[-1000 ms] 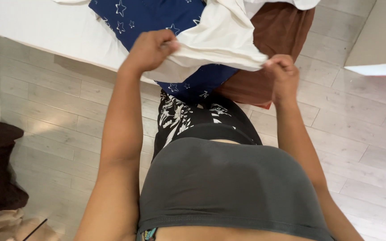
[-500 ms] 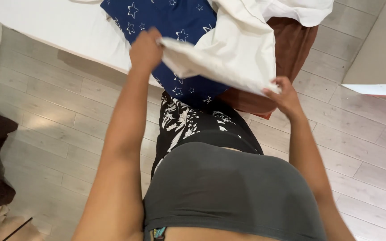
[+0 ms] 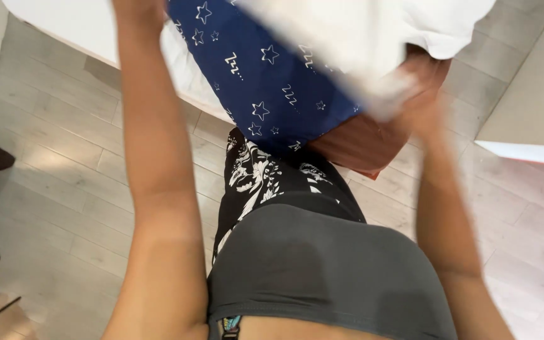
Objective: The person places a blue pillow with star patterns onto a bed and then folds a white pillowcase on top of it. They smooth the fabric and fold the pillowcase into a neat rectangular shape by hand.
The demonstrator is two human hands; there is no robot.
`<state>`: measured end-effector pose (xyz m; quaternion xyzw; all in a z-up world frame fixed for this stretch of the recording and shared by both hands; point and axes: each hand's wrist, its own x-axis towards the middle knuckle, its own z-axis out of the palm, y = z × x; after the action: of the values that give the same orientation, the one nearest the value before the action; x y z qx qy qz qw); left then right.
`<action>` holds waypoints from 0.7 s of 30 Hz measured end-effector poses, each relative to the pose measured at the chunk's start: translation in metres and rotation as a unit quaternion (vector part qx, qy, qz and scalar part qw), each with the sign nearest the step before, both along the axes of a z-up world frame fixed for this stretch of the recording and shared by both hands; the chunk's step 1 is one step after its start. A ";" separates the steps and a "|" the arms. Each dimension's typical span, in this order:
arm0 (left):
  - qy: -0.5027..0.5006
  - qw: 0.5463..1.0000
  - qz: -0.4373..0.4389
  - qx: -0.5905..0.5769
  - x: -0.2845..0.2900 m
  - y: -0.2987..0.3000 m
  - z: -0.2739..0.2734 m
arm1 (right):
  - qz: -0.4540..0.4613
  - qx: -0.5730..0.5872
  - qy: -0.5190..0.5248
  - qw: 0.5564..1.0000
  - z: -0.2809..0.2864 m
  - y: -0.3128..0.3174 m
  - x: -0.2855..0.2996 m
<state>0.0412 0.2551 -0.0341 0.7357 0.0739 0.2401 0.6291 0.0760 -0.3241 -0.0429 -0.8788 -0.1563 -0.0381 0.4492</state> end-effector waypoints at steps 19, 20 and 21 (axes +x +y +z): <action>0.381 0.895 0.009 0.232 0.052 0.010 -0.238 | -0.231 0.067 0.554 0.797 -0.231 0.093 -0.128; 0.384 0.880 -0.009 0.280 0.072 0.008 -0.254 | -0.290 0.110 0.603 0.735 -0.222 0.096 -0.127; 0.386 0.879 -0.013 0.280 0.089 0.008 -0.257 | -0.294 0.111 0.604 0.732 -0.213 0.107 -0.126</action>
<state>0.1307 0.2635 -0.2912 0.9165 0.2304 -0.0605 0.3214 -0.0500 -0.2173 -0.2564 -0.6628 0.4194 0.3539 0.5094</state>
